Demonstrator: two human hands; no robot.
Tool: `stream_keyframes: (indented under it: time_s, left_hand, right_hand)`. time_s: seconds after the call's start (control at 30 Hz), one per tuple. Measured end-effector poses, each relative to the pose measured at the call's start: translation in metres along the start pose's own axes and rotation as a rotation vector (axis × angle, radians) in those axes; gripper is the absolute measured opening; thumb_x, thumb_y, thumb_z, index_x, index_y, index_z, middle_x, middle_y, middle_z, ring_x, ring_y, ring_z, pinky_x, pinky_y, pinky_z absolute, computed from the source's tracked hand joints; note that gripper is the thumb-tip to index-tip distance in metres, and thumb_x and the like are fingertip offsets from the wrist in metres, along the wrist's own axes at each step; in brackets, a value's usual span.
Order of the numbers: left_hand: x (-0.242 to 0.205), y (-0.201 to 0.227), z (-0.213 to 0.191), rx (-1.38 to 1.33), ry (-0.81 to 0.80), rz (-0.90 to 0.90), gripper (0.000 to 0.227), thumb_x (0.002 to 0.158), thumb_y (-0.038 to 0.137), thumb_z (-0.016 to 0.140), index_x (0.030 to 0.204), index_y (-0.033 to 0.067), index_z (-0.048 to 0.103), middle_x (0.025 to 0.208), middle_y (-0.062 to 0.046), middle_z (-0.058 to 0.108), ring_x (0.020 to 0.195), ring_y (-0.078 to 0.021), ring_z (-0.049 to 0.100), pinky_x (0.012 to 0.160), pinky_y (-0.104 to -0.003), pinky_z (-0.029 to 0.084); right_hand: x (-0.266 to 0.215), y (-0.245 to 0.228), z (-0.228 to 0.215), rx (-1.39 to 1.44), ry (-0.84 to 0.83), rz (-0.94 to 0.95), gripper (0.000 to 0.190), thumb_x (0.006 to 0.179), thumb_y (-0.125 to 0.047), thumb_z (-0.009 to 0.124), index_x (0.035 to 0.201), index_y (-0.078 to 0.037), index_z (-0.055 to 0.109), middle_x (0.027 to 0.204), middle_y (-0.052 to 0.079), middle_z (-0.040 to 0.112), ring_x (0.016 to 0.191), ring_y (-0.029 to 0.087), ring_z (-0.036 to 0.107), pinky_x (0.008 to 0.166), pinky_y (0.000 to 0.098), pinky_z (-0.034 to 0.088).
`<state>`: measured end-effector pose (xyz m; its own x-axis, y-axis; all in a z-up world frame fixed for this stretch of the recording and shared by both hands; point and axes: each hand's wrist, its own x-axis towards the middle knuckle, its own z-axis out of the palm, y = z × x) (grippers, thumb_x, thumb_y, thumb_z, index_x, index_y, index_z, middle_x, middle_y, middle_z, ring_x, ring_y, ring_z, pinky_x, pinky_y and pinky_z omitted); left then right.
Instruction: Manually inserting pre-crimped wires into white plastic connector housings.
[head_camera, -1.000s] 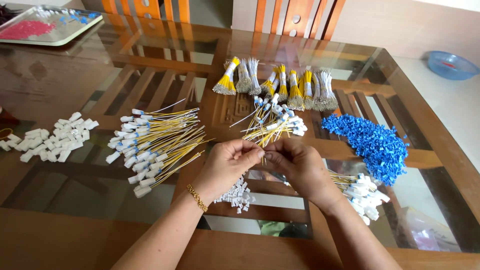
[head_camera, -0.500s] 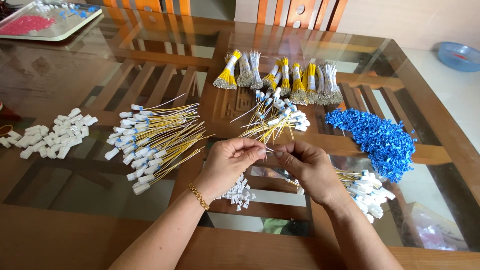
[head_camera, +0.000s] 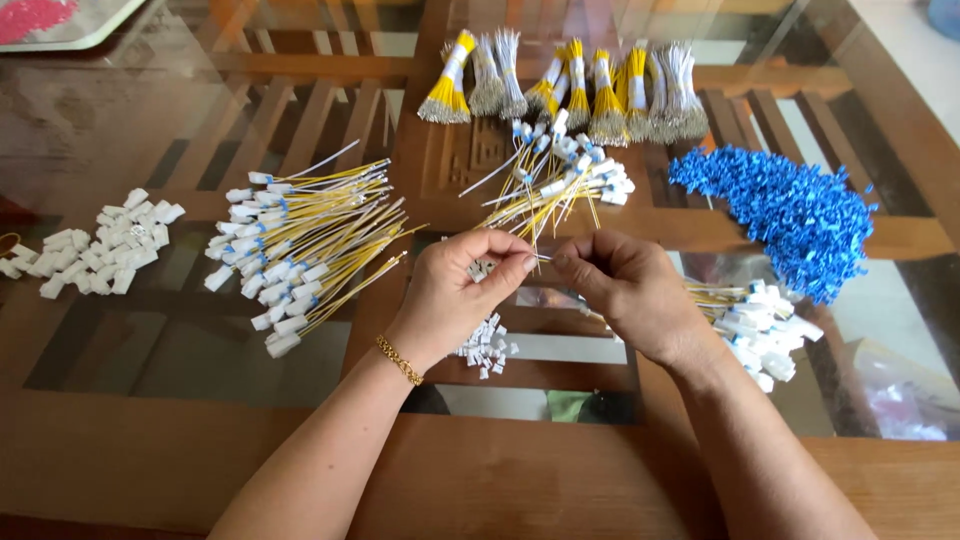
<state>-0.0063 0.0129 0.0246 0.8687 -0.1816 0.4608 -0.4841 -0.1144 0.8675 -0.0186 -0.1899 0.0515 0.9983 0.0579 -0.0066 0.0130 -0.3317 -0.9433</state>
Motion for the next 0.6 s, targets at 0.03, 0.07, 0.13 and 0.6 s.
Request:
stream_keyframes:
  time_s: [0.03, 0.07, 0.13, 0.6]
  left_hand:
    - [0.0, 0.0, 0.0, 0.0, -0.004, -0.006, 0.01, 0.091, 0.01, 0.074, 0.1, 0.0061, 0.077, 0.081, -0.007, 0.077, 0.082, -0.0117, 0.069, 0.08, -0.031, 0.057]
    - [0.0, 0.0, 0.0, 0.047, 0.002, 0.026, 0.009, 0.091, 0.01, 0.073, 0.098, 0.0074, 0.077, 0.081, -0.007, 0.076, 0.082, -0.0122, 0.07, 0.08, -0.031, 0.057]
    - [0.001, 0.0, 0.0, 0.094, 0.006, 0.046, 0.007, 0.091, 0.01, 0.073, 0.097, 0.0086, 0.077, 0.081, -0.007, 0.076, 0.083, -0.0127, 0.071, 0.08, -0.031, 0.057]
    - [0.004, 0.02, -0.023, 0.561, -0.596, -0.131, 0.019, 0.083, 0.025, 0.082, 0.098, 0.0136, 0.079, 0.08, -0.008, 0.075, 0.083, -0.0297, 0.07, 0.087, -0.042, 0.054]
  right_hand:
    - [0.0, 0.001, -0.001, 0.004, 0.0, 0.007, 0.011, 0.09, -0.016, 0.076, 0.089, -0.005, 0.076, 0.059, 0.006, 0.059, 0.059, 0.013, 0.053, 0.056, 0.0254, 0.043]
    - [0.0, 0.002, -0.001, -0.007, -0.019, 0.003, 0.011, 0.09, -0.016, 0.075, 0.089, -0.005, 0.076, 0.062, 0.007, 0.06, 0.062, 0.014, 0.053, 0.058, 0.0267, 0.044]
    - [-0.002, 0.0, 0.002, -0.013, -0.043, 0.008, 0.012, 0.091, -0.015, 0.074, 0.09, -0.004, 0.076, 0.064, 0.008, 0.061, 0.064, 0.016, 0.053, 0.059, 0.028, 0.044]
    - [0.007, 0.012, -0.008, -0.287, 0.036, 0.007, 0.011, 0.092, -0.027, 0.071, 0.095, -0.017, 0.074, 0.071, 0.003, 0.067, 0.076, 0.014, 0.063, 0.073, 0.0335, 0.052]
